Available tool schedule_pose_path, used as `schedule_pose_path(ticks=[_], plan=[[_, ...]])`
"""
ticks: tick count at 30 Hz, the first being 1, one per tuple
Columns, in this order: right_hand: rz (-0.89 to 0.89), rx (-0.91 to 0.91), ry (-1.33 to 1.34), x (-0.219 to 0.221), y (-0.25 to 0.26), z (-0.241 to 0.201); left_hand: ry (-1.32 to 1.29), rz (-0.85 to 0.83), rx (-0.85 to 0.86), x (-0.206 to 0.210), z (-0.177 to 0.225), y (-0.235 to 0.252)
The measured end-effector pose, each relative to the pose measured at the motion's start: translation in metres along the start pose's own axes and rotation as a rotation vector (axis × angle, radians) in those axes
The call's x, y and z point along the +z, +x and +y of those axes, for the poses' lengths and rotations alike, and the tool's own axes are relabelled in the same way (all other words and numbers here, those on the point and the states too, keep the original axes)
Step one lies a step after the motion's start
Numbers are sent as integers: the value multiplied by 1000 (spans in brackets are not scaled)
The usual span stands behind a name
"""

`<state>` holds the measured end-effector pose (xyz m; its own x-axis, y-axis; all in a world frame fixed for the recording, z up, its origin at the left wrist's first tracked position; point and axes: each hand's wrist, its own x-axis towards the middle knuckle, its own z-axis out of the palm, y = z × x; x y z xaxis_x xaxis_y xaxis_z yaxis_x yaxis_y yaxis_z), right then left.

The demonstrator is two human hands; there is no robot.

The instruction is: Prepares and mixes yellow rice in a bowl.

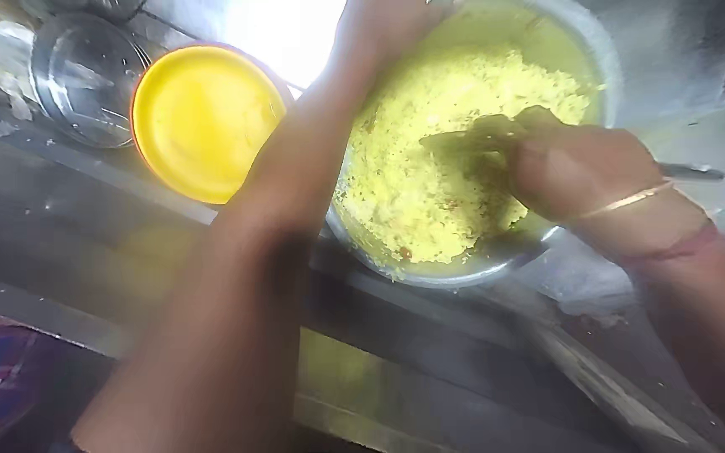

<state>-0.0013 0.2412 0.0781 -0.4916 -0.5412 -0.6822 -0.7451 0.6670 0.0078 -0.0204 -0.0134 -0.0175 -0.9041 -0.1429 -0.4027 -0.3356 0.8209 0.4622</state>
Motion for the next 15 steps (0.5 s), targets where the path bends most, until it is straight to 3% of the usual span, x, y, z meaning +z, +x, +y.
schedule_pose_path(ticks=[4, 6, 8, 11, 15], plan=[[117, 174, 71, 16, -29, 39, 50, -57, -37, -7, 7, -6], [51, 350, 68, 19, -36, 42, 49, -76, -43, -9, 10, -7], [-131, 420, 76, 40, -31, 35, 41, -69, -51, -8, 9, -9], [-482, 342, 114, 68, -13, -9, 28, -81, -67, -9, 11, -11], [-490, 176, 261, 52, -5, -52, 30, -80, -62, -11, 13, -11]])
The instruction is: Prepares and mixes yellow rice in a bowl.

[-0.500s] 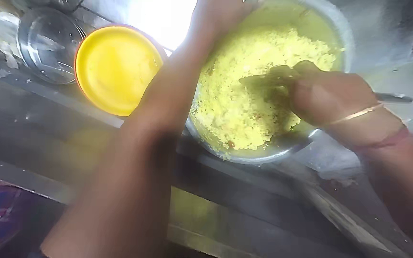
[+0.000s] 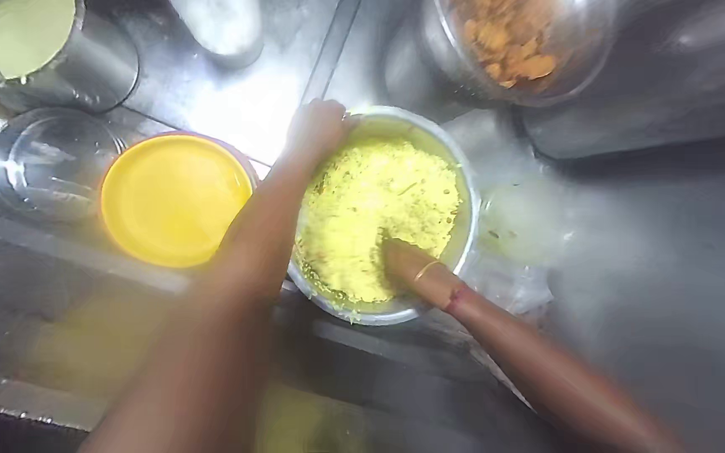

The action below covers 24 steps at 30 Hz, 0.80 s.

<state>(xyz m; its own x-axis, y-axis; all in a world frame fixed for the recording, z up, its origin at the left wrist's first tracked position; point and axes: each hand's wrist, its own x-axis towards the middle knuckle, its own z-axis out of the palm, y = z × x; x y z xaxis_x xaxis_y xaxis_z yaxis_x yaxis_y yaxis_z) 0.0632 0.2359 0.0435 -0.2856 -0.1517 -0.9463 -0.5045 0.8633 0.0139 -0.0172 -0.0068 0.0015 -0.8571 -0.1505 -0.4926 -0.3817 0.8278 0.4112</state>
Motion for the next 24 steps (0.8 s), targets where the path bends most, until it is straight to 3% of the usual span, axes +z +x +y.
schedule_pose_path(ticks=[3, 7, 10, 13, 16, 19, 21, 24], plan=[[158, -39, 3, -33, -19, -2, 1, 6, 12, -1, -1, 1], [646, 56, -66, -78, -17, 40, 4, 26, 8, 0, -3, 0], [549, 240, -109, -92, -3, 55, -2, 23, 1, 1, 0, -3], [339, 263, -62, -52, 4, 61, -45, 3, -33, -2, 1, -4], [92, 210, -107, -19, 3, 34, -110, -14, -64, -2, -2, -3], [-35, 135, -63, -11, -5, -5, -117, -35, -58, -3, 0, -2], [34, 97, -32, -31, -16, -18, -95, -16, -41, -4, -1, -1], [468, 101, 40, -55, 5, 6, -51, 14, -4, 0, -2, -4]])
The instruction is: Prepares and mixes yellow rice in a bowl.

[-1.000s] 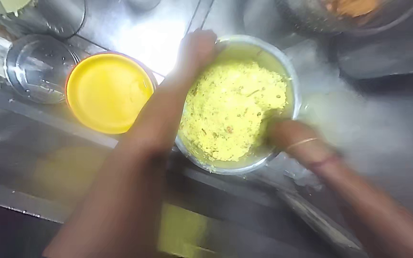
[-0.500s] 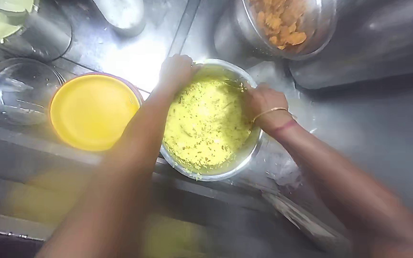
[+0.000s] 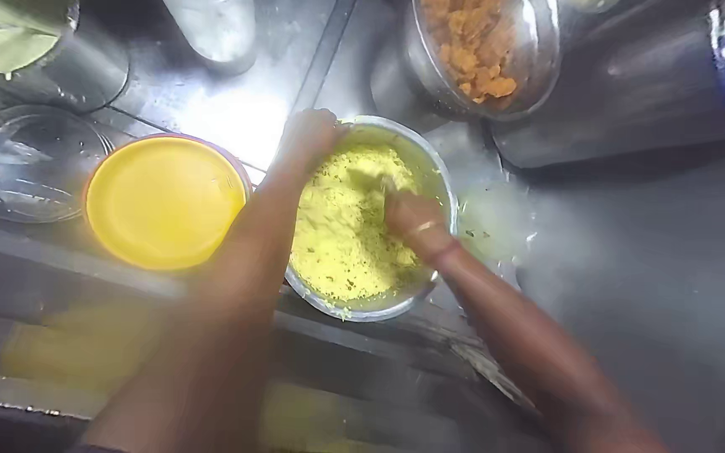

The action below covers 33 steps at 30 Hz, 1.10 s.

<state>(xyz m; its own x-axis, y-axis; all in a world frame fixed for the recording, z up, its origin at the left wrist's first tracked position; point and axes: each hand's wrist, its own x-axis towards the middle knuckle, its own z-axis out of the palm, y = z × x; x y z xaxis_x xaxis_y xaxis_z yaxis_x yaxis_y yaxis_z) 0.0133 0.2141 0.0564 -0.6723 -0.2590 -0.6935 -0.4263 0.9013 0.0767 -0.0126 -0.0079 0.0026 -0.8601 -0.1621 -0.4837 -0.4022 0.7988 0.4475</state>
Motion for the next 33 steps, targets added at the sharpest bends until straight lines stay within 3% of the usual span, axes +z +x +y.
schedule_pose_path(ticks=[1, 3, 6, 8, 11, 13, 16, 18, 20, 22, 26, 31, 33], plan=[[100, 23, -1, -1, 17, 13, 16, 11, 11, 2, 0, 0], [88, 116, -31, -4, 39, 31, 24, 13, 10, 1, 1, 0], [-191, 189, -62, 25, 20, 44, 9, 9, -27, 1, 0, 1], [-379, 145, -153, 42, 0, 41, -15, -6, -58, 1, 1, 1], [-499, 18, -189, 49, -15, 26, -44, -37, -60, -2, 3, 0], [-536, 24, -121, 30, -18, 6, -57, -40, -49, 0, 3, 1], [-302, 62, -32, -10, -9, -7, -53, -19, -30, -1, -2, 4], [11, 72, -1, -15, 15, 8, -22, -13, -26, -1, -1, 2], [133, 94, 10, -12, 39, 26, -3, -21, -22, 2, 2, 0], [25, 157, -23, 0, 51, 34, 7, -8, -21, 2, 2, 1], [-310, 242, -94, 48, 24, 41, -28, -12, -53, -1, 2, -1], [-678, -77, -342, 97, 19, 50, -90, -25, -51, 1, 1, 0], [-769, -105, -236, 82, 12, 33, -105, -21, -58, -4, -2, 2]])
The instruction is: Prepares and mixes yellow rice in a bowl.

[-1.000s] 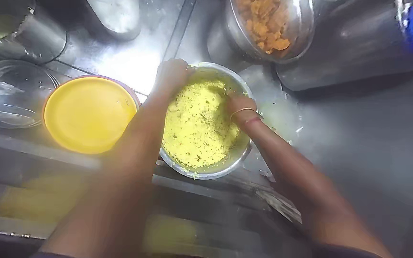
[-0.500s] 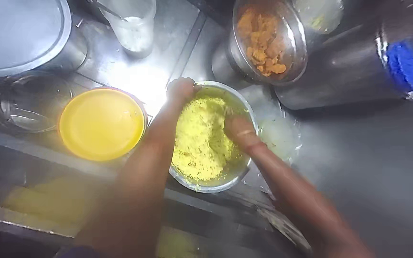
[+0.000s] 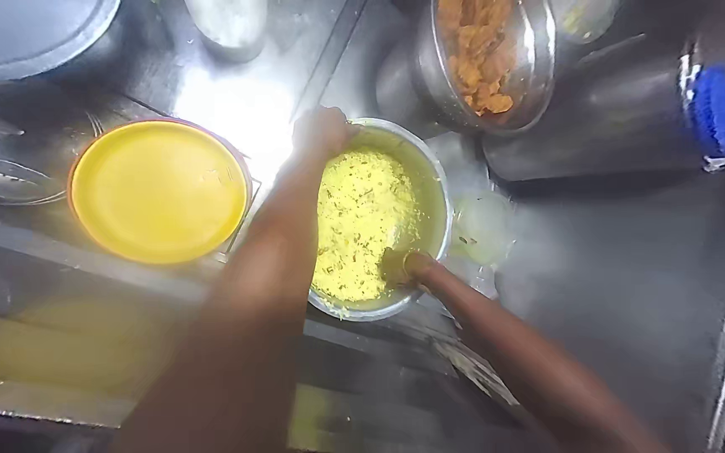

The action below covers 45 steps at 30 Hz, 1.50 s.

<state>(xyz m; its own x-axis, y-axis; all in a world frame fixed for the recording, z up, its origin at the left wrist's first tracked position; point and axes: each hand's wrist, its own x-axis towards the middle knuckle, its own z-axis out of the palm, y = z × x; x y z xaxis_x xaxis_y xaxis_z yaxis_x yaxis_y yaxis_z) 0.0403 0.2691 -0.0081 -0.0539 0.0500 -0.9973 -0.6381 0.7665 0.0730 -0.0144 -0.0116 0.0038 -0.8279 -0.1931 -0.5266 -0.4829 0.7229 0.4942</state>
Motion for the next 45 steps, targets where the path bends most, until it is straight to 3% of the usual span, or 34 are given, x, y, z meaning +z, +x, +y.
schedule_pose_path(ticks=[5, 8, 12, 18, 21, 25, 29, 33, 36, 42, 45], plan=[[160, -31, 523, -12, -54, -12, 1, -9, -1, 3, 1, -3], [414, 123, 437, -37, -69, -13, 42, 9, 16, 0, 3, -4], [715, 367, 343, -34, -43, 29, 65, 18, 12, 4, 1, -3], [360, 352, 219, -18, 3, 8, 50, 19, 23, 3, -1, 0], [244, 309, 72, -11, -4, -1, 38, 9, 28, 5, -5, 3], [418, 335, 53, -44, -23, -2, 48, 24, 37, 3, -5, 6], [459, 440, -153, -77, -29, -24, 68, 39, 47, 6, -5, 5], [423, 281, -407, -75, -3, -12, 70, 39, 65, 7, -7, 5], [289, 169, -512, -78, 11, 0, 72, 38, 66, 4, -7, 7], [49, 0, -390, -51, 37, 3, 40, 16, 61, 4, -7, 5], [34, -157, -240, -31, 45, 3, 53, 8, 49, 4, -5, 5]])
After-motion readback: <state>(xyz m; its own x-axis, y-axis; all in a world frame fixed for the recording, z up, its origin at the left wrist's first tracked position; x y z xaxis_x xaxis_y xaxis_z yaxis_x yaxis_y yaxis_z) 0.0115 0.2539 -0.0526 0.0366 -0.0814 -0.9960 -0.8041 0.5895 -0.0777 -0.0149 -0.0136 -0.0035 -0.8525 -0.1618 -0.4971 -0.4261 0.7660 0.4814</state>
